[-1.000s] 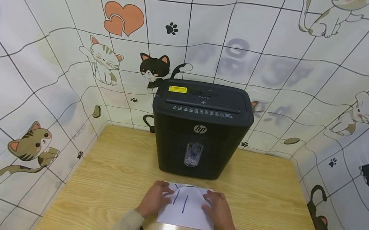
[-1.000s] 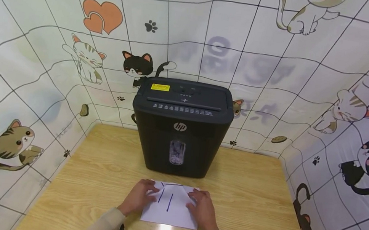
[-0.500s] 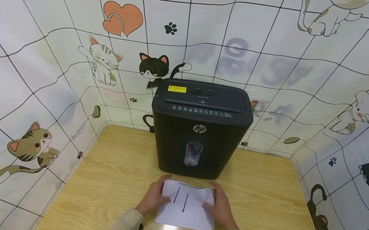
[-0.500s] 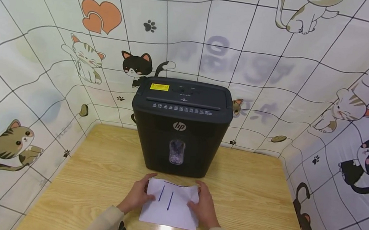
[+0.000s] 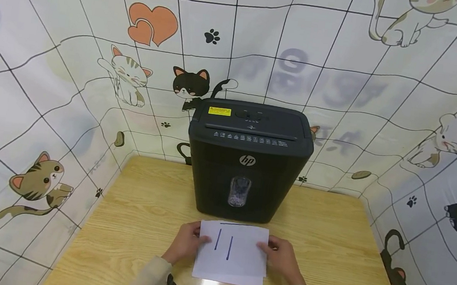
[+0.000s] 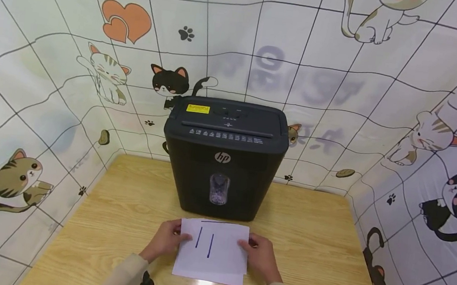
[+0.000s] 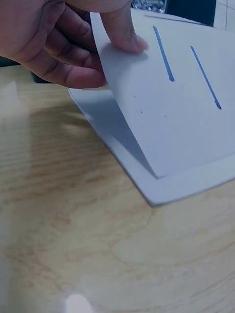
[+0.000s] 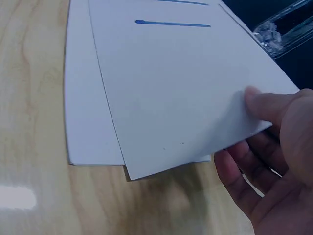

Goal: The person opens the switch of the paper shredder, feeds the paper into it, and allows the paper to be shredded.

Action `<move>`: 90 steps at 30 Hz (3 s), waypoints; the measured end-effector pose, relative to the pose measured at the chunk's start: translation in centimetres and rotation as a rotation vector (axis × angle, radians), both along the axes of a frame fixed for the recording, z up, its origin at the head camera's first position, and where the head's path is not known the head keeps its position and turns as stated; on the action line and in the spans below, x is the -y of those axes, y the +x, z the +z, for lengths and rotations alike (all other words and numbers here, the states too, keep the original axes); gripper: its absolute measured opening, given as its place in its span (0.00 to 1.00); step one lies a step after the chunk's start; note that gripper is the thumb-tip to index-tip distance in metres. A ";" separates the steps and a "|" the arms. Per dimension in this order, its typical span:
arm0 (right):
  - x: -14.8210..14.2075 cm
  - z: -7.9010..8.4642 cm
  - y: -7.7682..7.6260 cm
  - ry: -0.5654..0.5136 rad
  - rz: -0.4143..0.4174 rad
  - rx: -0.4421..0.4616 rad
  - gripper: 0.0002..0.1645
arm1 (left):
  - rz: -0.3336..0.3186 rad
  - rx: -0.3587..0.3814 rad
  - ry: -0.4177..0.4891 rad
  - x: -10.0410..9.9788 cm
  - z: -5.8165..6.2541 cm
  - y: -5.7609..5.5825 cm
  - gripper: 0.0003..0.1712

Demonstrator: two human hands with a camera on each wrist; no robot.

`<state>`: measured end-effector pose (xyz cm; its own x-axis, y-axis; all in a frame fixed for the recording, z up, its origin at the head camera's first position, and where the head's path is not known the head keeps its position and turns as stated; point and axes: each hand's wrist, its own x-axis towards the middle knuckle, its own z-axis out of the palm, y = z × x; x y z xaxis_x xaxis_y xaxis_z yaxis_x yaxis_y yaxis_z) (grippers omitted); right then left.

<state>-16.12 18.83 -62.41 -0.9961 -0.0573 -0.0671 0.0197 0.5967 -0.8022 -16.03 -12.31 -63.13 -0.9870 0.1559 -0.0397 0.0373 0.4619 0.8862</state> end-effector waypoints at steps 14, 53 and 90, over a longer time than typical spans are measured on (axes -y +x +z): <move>-0.7 4.1 -0.3 0.004 0.006 -0.053 0.09 | 0.028 -0.019 0.003 0.1 3.5 -0.4 0.13; -1.2 15.9 -2.2 -0.003 0.021 -0.213 0.21 | 0.035 -0.209 0.084 0.2 15.5 -2.2 0.08; -1.7 26.6 -4.2 -0.028 0.088 -0.468 0.14 | -0.042 -0.589 0.064 0.8 27.4 -4.3 0.07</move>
<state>-20.34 20.49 -35.79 -0.9102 -0.1380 0.3905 -0.3972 0.5578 -0.7288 -20.38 -13.08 -35.73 -0.8329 0.1790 0.5237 0.5483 0.3958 0.7367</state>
